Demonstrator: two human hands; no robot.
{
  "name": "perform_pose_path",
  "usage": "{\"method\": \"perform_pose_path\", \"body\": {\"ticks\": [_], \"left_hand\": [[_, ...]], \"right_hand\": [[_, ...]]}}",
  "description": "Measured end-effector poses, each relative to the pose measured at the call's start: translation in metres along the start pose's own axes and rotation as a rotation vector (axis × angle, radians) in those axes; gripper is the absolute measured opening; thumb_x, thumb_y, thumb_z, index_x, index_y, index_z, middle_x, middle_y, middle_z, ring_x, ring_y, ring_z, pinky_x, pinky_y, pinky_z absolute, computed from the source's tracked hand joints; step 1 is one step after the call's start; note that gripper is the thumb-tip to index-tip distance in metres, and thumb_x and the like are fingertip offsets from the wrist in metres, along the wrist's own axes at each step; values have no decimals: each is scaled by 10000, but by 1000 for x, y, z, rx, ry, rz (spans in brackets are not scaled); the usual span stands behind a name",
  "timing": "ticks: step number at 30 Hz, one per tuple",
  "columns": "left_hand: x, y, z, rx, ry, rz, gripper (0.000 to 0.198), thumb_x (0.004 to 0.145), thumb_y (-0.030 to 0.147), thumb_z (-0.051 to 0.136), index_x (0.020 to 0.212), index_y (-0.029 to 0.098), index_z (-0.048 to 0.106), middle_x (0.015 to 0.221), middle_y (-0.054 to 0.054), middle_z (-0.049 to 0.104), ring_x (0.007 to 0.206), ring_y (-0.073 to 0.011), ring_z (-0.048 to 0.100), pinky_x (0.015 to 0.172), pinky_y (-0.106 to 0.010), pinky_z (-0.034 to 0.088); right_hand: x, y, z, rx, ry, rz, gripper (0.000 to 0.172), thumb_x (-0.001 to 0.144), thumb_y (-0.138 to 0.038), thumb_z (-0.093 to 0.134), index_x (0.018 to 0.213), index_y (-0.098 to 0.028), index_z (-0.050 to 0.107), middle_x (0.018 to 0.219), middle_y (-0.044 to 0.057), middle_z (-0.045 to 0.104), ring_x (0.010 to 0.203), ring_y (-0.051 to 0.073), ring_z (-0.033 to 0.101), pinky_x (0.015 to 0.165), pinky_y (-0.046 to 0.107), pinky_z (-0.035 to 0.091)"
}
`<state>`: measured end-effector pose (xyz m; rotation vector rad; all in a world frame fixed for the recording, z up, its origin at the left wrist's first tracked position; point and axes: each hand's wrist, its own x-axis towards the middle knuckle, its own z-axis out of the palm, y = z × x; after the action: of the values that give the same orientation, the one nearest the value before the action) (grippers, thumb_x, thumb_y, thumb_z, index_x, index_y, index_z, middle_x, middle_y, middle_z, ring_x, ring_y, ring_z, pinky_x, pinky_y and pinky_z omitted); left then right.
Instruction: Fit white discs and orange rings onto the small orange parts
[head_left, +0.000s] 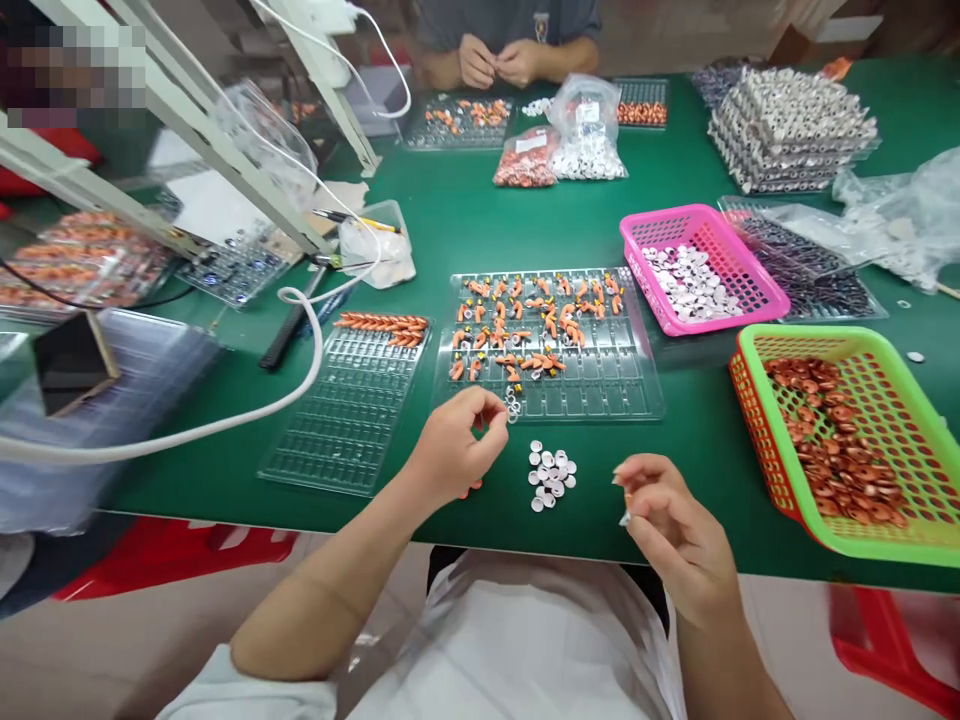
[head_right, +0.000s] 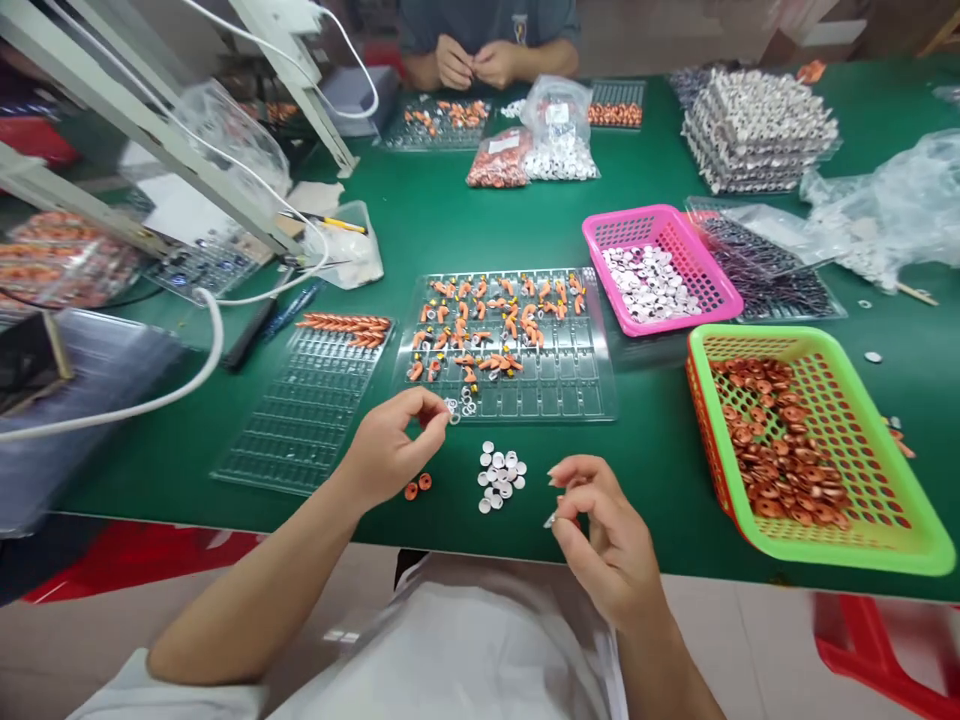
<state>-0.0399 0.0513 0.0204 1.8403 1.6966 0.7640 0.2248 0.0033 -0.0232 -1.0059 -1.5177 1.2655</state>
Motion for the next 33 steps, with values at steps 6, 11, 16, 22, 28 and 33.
{"method": "perform_pose_path", "body": {"ticks": [6,11,16,22,28,33], "left_hand": [[39,-34,-11,310,-102,50,90,792,158,530,728,195,582,751,-51,646,706,-215,597,617,-307,443],[45,-39,-11,347,-133,73,156,772,118,506,764,199,639,794,-59,687,733,-217,623,618,-301,467],[48,-38,-19,302,-85,67,209,888,180,488,953,194,687,941,-67,736,792,-201,664,662,-290,499],[32,-19,-18,217,-85,97,331,997,317,451,830,177,700,839,-66,720,805,-212,661,718,-317,502],[3,-10,6,142,-268,258,229,964,164,495,1067,173,699,1026,-90,725,970,-228,659,833,-341,533],[4,-9,21,212,-366,231,221,965,138,496,1069,143,691,997,-107,708,944,-244,658,803,-353,532]], "right_hand": [[3,10,-1,-140,-8,25,127,944,-212,550,821,-228,580,1165,88,559,1046,240,573,895,408,494],[2,16,2,-195,-4,41,126,950,-216,539,831,-229,577,1170,89,570,1039,238,600,859,390,506],[1,18,2,-200,-14,29,117,948,-206,539,840,-230,579,1155,84,577,1014,224,609,836,365,511],[1,17,4,-184,19,15,115,927,-180,552,826,-230,578,1132,75,584,990,216,613,831,362,509],[-3,14,-1,-152,49,23,117,928,-164,550,838,-233,580,1106,72,583,977,212,604,826,362,504],[-4,13,0,-137,51,29,125,941,-163,543,843,-234,578,1099,69,575,975,205,592,826,354,492]]}}
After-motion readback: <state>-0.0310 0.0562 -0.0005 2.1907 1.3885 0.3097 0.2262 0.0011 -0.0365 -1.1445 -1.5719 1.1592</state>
